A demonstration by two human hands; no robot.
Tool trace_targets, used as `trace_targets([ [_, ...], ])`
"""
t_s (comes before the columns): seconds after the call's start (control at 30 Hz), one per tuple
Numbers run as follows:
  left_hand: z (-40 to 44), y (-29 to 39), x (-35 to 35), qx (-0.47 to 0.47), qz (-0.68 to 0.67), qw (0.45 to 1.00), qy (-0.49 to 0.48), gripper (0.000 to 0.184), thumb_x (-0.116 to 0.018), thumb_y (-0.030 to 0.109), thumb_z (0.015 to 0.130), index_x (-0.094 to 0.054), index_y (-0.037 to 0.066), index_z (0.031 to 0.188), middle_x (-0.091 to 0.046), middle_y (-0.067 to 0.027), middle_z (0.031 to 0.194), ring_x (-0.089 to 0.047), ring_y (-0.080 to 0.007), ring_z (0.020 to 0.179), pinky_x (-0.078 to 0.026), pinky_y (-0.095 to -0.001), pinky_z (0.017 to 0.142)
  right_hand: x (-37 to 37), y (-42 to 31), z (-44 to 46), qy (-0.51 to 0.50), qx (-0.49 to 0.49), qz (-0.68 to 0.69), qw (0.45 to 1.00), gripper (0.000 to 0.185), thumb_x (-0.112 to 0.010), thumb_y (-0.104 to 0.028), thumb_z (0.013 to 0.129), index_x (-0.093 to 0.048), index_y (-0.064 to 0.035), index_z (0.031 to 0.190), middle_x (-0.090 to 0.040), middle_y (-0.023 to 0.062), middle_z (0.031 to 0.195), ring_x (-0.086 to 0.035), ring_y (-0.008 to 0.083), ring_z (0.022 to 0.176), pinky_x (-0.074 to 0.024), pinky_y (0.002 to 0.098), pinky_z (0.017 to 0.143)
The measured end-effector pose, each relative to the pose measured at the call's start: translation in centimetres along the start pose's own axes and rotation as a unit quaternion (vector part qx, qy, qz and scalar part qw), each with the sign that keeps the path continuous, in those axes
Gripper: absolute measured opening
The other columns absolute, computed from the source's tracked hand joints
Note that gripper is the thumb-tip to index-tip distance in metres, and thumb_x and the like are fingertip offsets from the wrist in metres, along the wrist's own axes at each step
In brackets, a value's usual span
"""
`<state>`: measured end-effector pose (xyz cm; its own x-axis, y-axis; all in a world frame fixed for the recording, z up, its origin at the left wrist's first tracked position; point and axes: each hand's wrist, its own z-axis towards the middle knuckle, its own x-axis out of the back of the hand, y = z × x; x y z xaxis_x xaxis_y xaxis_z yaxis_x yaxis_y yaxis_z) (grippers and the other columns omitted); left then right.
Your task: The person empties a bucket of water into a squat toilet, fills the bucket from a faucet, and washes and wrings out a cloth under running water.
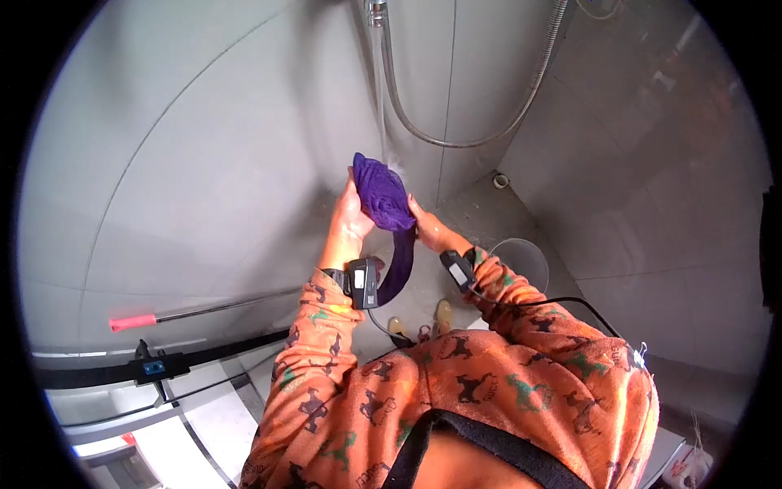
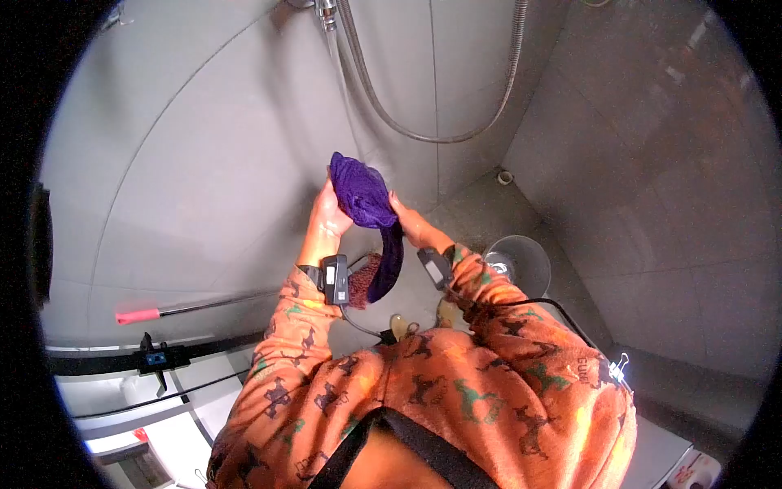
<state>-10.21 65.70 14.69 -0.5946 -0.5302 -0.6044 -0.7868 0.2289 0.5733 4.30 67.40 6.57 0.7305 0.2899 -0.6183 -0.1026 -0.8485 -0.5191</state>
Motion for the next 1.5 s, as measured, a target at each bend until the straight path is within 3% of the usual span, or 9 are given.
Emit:
trace_targets([
  [0.33, -2.9, -1.6, -0.3, 0.181, -0.039, 0.972, 0.145, 0.087, -0.04, 0.071, 0.07, -0.03, 0.007, 0.128, -0.025, -0.0171, 0.135, -0.024, -0.036, 0.123, -0.015, -0.0663, 0.091, -4.1, -7.0, -2.1, -0.043, 0.256, -0.052, 0.964, 0.024, -0.061, -0.011, 0.071, -0.054, -0.0011, 0.091, -0.056, 0.0058, 0.089, -0.055, 0.0169, 0.079, -0.0449, 0.0308, 0.073],
  [0.47, -2.9, 0.4, 3.6, 0.041, 0.001, 0.998, -0.045, 0.054, -0.047, 0.06, 0.076, -0.055, 0.01, 0.093, -0.055, -0.0036, 0.089, -0.055, -0.0137, 0.083, -0.045, -0.0305, 0.075, -9.9, -4.6, -4.1, -0.116, 0.433, -0.386, 0.807, 0.025, -0.064, -0.015, 0.061, -0.057, -0.0045, 0.083, -0.054, 0.0106, 0.095, -0.049, 0.0266, 0.092, -0.0394, 0.035, 0.082],
  [0.57, -4.3, -0.3, 0.7, -0.003, 0.04, 0.993, 0.115, 0.04, -0.048, 0.045, 0.082, -0.054, 0.009, 0.099, -0.058, -0.0059, 0.095, -0.057, -0.0175, 0.087, -0.046, -0.0333, 0.075, -8.7, -2.9, -0.2, 0.054, 0.546, -0.463, 0.696, 0.022, -0.058, -0.019, 0.065, -0.056, -0.0025, 0.079, -0.054, 0.0153, 0.089, -0.048, 0.032, 0.088, -0.0398, 0.04, 0.078],
  [0.73, -0.2, -1.3, -1.3, 0.037, -0.02, 0.999, 0.0, 0.036, -0.045, 0.031, 0.087, -0.049, 0.004, 0.11, -0.054, -0.0106, 0.109, -0.051, -0.024, 0.102, -0.039, -0.0446, 0.087, -1.1, -6.0, 5.4, -0.022, 0.343, -0.612, 0.712, 0.034, -0.051, -0.029, 0.078, -0.056, -0.0035, 0.1, -0.056, 0.0173, 0.101, -0.051, 0.0329, 0.099, -0.0393, 0.038, 0.086],
  [0.8, -0.5, -0.7, -2.2, 0.043, -0.052, 0.998, -0.02, 0.038, -0.045, 0.032, 0.087, -0.049, 0.003, 0.111, -0.053, -0.0118, 0.111, -0.05, -0.0249, 0.103, -0.037, -0.0449, 0.089, -1.7, -5.0, 2.5, -0.099, 0.058, 0.181, 0.977, 0.048, -0.046, -0.043, 0.082, -0.05, -0.0071, 0.113, -0.055, 0.0099, 0.11, -0.048, 0.0291, 0.107, -0.033, 0.0353, 0.095],
  [1.03, -0.8, -0.2, -3.3, 0.051, -0.086, 0.994, -0.041, 0.048, -0.046, 0.04, 0.085, -0.045, 0.001, 0.115, -0.05, -0.0132, 0.114, -0.046, -0.0281, 0.109, -0.033, -0.0464, 0.094, -0.7, -5.3, 2.3, -0.181, 0.003, 0.371, 0.911, 0.059, -0.043, -0.054, 0.081, -0.037, -0.0121, 0.122, -0.044, 0.0143, 0.121, -0.048, 0.0275, 0.107, -0.0412, 0.042, 0.088],
  [1.23, -2.0, 0.4, -1.9, 0.085, -0.053, 0.987, 0.13, 0.064, -0.049, 0.056, 0.076, -0.045, 0.005, 0.115, -0.05, -0.0122, 0.114, -0.048, -0.0274, 0.106, -0.036, -0.0471, 0.09, -4.1, -6.4, -0.2, -0.049, 0.23, -0.033, 0.971, 0.041, -0.063, -0.025, 0.075, -0.046, -0.0099, 0.109, -0.05, 0.0084, 0.101, -0.05, 0.0224, 0.094, -0.0402, 0.0349, 0.081],
  [1.4, -0.5, -0.1, 1.9, 0.029, -0.029, 0.996, 0.084, 0.055, -0.039, 0.054, 0.083, -0.051, 0.006, 0.105, -0.057, -0.0108, 0.101, -0.056, -0.0239, 0.092, -0.045, -0.0402, 0.083, -7.3, -3.9, -3.4, 0.065, 0.46, -0.506, 0.727, 0.057, -0.063, -0.036, 0.071, -0.042, -0.0102, 0.117, -0.036, 0.0211, 0.119, -0.036, 0.0384, 0.11, -0.031, 0.0428, 0.092],
  [1.5, 1.3, -1.2, 3.2, -0.019, -0.061, 0.988, 0.139, 0.04, -0.042, 0.042, 0.086, -0.054, 0.006, 0.099, -0.06, -0.0088, 0.095, -0.059, -0.0225, 0.081, -0.049, -0.0363, 0.074, -6.0, -1.5, 0.9, 0.131, 0.447, -0.449, 0.763, 0.056, -0.063, -0.037, 0.071, -0.044, -0.0105, 0.117, -0.04, 0.0256, 0.115, -0.037, 0.0437, 0.106, -0.0334, 0.0444, 0.089],
])
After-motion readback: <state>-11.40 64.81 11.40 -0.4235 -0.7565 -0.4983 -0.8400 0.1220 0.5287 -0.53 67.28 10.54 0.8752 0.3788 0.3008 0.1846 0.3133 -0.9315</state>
